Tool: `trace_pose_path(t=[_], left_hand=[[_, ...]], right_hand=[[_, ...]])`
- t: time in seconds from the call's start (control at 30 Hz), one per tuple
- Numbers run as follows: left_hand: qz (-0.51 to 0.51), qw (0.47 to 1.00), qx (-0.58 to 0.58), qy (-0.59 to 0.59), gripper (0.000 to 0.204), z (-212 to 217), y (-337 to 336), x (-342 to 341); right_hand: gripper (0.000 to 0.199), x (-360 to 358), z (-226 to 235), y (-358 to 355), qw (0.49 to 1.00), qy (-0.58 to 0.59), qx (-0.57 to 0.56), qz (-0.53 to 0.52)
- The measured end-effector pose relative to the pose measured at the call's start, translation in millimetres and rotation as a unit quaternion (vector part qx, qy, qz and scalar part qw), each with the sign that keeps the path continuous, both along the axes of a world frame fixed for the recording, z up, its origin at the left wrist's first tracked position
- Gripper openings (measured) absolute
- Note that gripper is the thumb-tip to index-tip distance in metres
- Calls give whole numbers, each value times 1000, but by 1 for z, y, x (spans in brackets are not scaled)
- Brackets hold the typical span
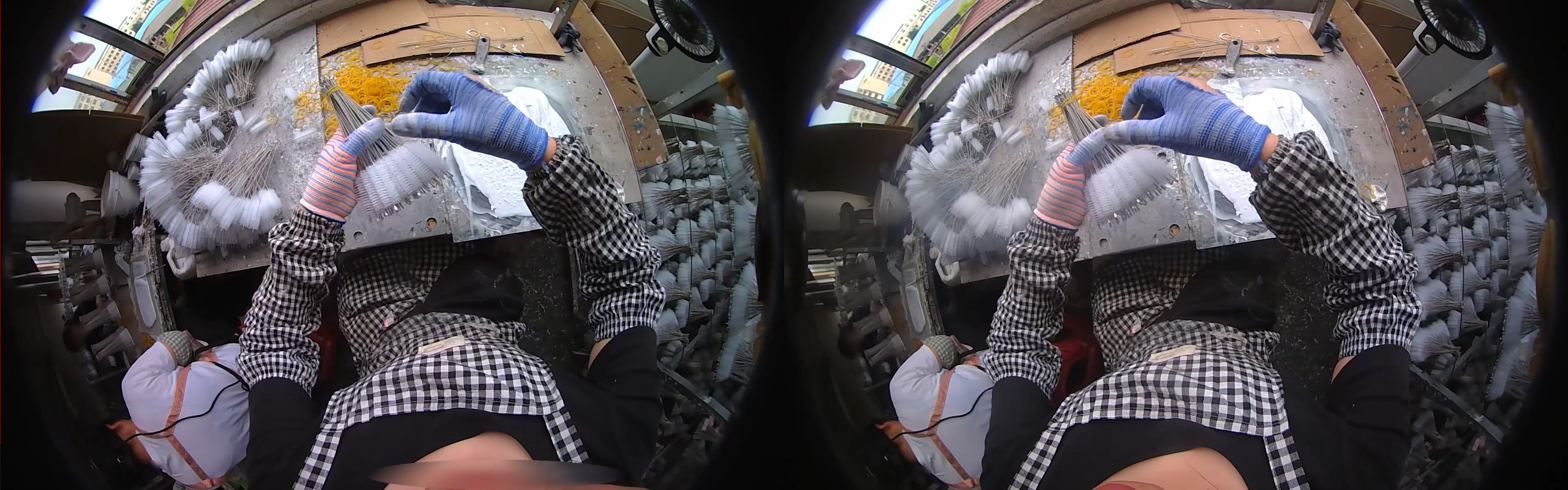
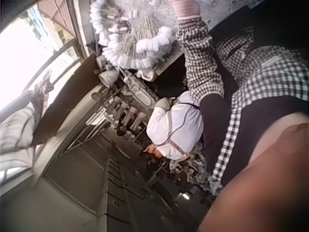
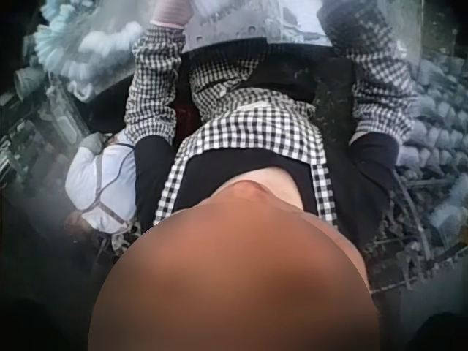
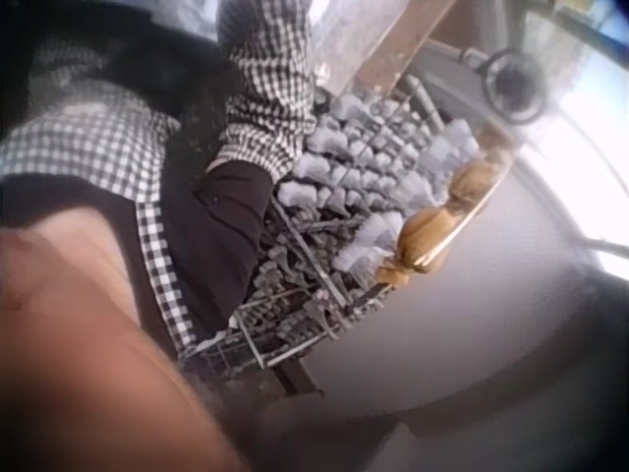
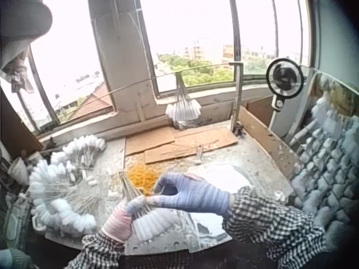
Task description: Manually assembling large brush-like cleaning components by gathering bristles and securing them.
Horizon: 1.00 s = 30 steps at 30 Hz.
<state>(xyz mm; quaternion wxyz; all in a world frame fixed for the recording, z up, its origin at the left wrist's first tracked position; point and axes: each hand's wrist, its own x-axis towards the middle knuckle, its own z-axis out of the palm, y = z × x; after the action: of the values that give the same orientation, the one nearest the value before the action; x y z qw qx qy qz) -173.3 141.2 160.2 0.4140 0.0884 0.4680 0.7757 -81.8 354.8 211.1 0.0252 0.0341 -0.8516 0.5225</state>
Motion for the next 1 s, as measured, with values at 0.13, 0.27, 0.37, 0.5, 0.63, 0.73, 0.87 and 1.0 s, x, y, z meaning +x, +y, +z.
trace_pose_path(t=[0.13,0.27,0.37,0.5,0.63,0.73,0.87,1.0], left_hand=[[-8,999,-34,41,62,7,1,0],[-39,996,-58,62,79,5,0,-3],[-64,993,-67,76,81,6,2,-1],[-80,991,-39,103,84,3,2,-3],[-78,993,-3,89,82,-4,-4,-9],[-73,992,-7,101,79,-1,-7,-10],[-65,985,-18,156,77,-5,-7,-14],[-39,988,-50,144,72,-3,-7,-13]], right_hand=[[55,-2,-17,-12,995,-54,80,5],[54,-6,-30,-15,995,-64,35,63],[51,3,-30,-19,996,-57,57,32],[51,10,-40,-20,999,-5,40,5],[48,18,-41,-29,995,70,61,-40],[41,22,-31,-26,992,50,118,-1],[34,23,-45,-22,978,144,138,62],[25,18,-52,-25,903,367,220,39]])
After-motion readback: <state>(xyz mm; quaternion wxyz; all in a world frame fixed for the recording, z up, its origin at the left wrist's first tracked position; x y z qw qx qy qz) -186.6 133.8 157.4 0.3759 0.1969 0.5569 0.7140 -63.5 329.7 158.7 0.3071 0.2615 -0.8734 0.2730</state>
